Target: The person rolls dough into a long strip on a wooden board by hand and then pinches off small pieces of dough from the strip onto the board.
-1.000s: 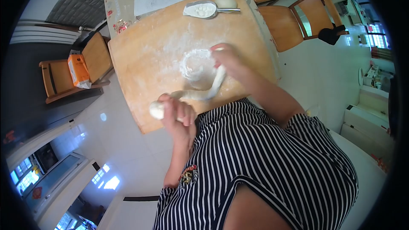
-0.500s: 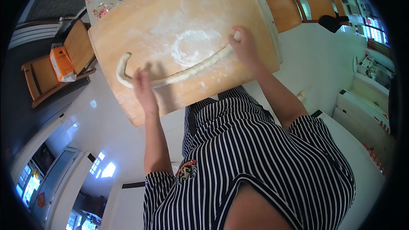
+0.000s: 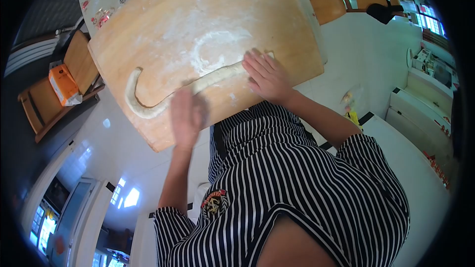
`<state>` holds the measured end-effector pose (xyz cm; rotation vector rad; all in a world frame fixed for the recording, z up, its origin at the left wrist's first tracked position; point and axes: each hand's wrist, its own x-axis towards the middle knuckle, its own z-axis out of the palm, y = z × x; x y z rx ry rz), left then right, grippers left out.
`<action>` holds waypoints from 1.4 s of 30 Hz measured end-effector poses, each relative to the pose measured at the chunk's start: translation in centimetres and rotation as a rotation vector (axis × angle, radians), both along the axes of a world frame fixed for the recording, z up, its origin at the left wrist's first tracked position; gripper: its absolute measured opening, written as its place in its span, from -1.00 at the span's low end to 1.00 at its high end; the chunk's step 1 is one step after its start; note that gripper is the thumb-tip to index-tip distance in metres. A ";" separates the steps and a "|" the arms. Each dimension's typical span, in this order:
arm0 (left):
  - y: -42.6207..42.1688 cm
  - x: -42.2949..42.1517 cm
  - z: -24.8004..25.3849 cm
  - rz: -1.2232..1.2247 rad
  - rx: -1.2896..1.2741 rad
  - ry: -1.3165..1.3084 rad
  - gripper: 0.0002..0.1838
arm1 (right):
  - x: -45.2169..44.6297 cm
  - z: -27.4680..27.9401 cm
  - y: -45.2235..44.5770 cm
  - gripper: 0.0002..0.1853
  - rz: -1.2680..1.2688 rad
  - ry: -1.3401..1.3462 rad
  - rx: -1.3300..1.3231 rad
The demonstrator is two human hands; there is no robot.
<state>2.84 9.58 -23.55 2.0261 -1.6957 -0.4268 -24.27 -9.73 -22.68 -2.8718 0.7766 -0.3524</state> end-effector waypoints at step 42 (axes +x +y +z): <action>-12.0 -6.2 -2.5 0.333 0.208 -0.334 -0.38 | 6.9 -2.1 -8.6 -0.40 0.233 0.254 0.041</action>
